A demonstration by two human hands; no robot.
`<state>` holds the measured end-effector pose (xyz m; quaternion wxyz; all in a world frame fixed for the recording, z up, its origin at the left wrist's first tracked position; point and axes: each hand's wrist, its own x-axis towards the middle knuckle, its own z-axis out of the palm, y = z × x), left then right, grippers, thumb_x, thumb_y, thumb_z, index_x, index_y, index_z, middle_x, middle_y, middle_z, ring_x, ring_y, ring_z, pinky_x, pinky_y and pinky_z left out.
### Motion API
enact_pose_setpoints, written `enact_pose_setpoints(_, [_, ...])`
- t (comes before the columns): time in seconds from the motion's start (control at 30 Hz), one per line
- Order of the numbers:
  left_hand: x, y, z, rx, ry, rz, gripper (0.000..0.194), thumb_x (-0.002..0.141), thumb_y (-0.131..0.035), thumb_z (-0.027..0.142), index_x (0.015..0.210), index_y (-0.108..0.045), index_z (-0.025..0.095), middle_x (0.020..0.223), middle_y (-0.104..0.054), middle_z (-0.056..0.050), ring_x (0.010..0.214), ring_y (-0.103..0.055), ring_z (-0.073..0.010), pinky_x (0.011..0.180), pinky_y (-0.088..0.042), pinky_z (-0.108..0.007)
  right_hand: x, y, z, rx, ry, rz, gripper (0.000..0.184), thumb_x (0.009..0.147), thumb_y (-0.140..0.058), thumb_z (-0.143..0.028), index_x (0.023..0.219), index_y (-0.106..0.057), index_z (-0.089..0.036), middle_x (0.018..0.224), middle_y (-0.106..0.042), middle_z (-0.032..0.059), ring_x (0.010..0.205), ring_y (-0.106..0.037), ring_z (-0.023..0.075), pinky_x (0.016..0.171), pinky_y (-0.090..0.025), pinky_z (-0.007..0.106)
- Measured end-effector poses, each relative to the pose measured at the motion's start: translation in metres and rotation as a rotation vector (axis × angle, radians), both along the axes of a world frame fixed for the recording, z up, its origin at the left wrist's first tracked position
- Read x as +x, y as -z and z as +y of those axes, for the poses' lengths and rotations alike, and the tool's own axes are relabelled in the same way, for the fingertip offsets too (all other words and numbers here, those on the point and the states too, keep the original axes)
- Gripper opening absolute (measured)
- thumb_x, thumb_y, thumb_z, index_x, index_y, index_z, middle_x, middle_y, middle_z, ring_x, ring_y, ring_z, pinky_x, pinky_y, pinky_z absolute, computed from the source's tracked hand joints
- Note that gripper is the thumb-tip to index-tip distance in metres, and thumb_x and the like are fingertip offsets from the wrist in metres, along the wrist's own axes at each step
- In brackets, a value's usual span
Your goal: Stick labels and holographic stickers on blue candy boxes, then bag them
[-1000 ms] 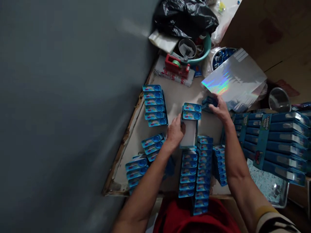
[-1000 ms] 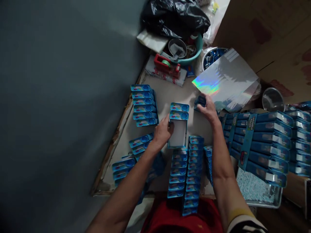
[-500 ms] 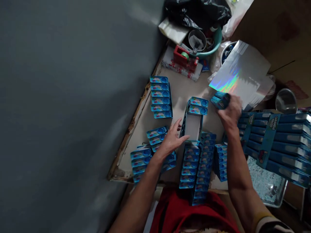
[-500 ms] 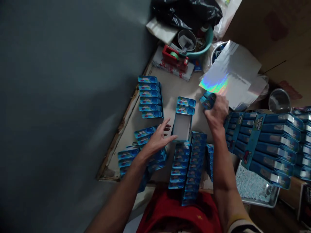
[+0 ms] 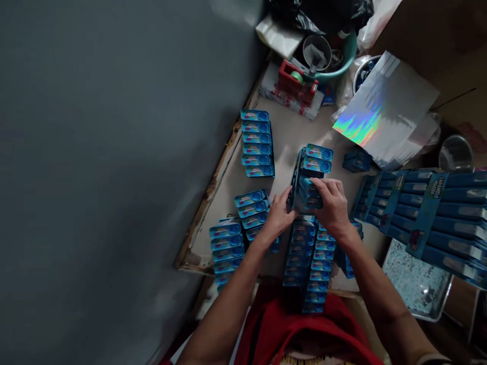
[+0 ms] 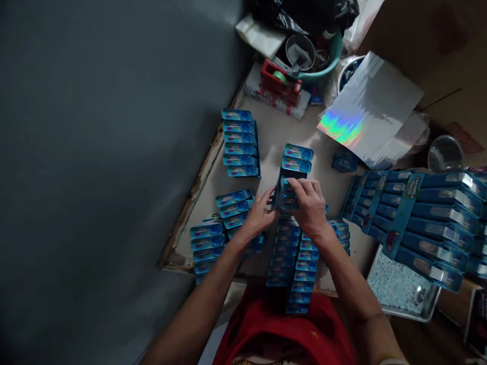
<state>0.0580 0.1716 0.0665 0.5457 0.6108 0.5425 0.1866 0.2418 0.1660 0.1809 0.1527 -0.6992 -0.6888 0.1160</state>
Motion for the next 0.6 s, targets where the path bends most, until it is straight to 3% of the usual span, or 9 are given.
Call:
enact_pose_setpoints(0.1, [-0.002,0.001,-0.004,-0.054,-0.007,-0.064,0.081,0.084,-0.071,0.026,0.162,-0.051,0.024,0.138,-0.062,-0.016,0.116,-0.067,-0.0285,0.101,-0.06,-0.046,-0.005,0.01,0.003,-0.003,-0.008,-0.07,0.062,0.092,-0.07,-0.019,0.152,-0.061,-0.026,0.136,-0.063,0.0123,0.129,-0.054,0.0304,0.115,-0.051,0.046])
enact_pose_setpoints(0.2, [-0.006,0.001,-0.005,-0.117,-0.047,-0.119,0.078,0.084,-0.074,0.032,0.159,-0.054,0.028,0.14,-0.061,-0.014,0.114,-0.066,-0.0267,0.092,-0.062,-0.041,0.005,0.009,0.002,-0.006,-0.012,-0.127,0.075,0.092,-0.075,-0.036,0.163,-0.05,-0.028,0.147,-0.053,0.0145,0.138,-0.05,0.0347,0.122,-0.044,0.054])
enact_pose_setpoints(0.23, [-0.008,0.001,-0.005,-0.135,-0.056,-0.126,0.077,0.084,-0.075,0.035,0.158,-0.055,0.028,0.14,-0.06,-0.014,0.113,-0.066,-0.0265,0.091,-0.062,-0.04,0.016,0.009,0.002,-0.009,0.028,-0.133,0.081,0.092,-0.076,-0.041,0.166,-0.046,-0.029,0.149,-0.05,0.0148,0.14,-0.049,0.036,0.122,-0.044,0.056])
enact_pose_setpoints(0.3, [-0.009,0.0,-0.004,-0.163,-0.057,-0.131,0.077,0.083,-0.075,0.038,0.157,-0.056,0.028,0.138,-0.061,-0.014,0.114,-0.066,-0.0266,0.09,-0.062,-0.039,0.048,0.011,0.006,0.007,0.241,-0.142,0.083,0.093,-0.072,-0.044,0.168,-0.04,-0.026,0.151,-0.048,0.0164,0.142,-0.049,0.0369,0.119,-0.047,0.056])
enact_pose_setpoints(0.37, [-0.01,-0.001,-0.002,-0.183,-0.048,-0.131,0.077,0.082,-0.074,0.037,0.157,-0.056,0.027,0.137,-0.061,-0.014,0.117,-0.066,-0.0273,0.091,-0.061,-0.039,0.088,0.021,0.017,0.018,0.552,-0.177,0.077,0.093,-0.067,-0.035,0.164,-0.042,-0.018,0.15,-0.049,0.0203,0.144,-0.049,0.0369,0.119,-0.048,0.056])
enact_pose_setpoints(0.43, [-0.01,-0.004,-0.001,-0.199,-0.047,-0.131,0.078,0.082,-0.075,0.037,0.157,-0.057,0.028,0.138,-0.061,-0.014,0.12,-0.066,-0.0281,0.092,-0.061,-0.039,0.124,0.039,0.033,-0.107,0.718,-0.212,0.08,0.084,-0.069,-0.022,0.158,-0.044,-0.009,0.155,-0.048,0.0261,0.15,-0.044,0.0393,0.123,-0.042,0.058])
enact_pose_setpoints(0.5, [-0.011,-0.006,0.001,-0.21,-0.044,-0.136,0.077,0.082,-0.076,0.037,0.156,-0.057,0.029,0.139,-0.061,-0.014,0.121,-0.066,-0.0284,0.093,-0.061,-0.04,0.147,0.057,0.051,-0.252,0.742,-0.252,0.092,0.074,-0.072,-0.014,0.159,-0.039,-0.004,0.165,-0.04,0.0302,0.157,-0.037,0.0411,0.126,-0.038,0.057])
enact_pose_setpoints(0.6, [-0.012,-0.009,0.003,-0.207,-0.029,-0.153,0.077,0.082,-0.075,0.035,0.156,-0.057,0.029,0.14,-0.062,-0.013,0.123,-0.066,-0.0285,0.098,-0.06,-0.042,0.161,0.075,0.073,-0.345,0.682,-0.331,0.099,0.071,-0.068,-0.011,0.164,-0.035,-0.014,0.174,-0.034,0.0229,0.161,-0.031,0.039,0.127,-0.037,0.056])
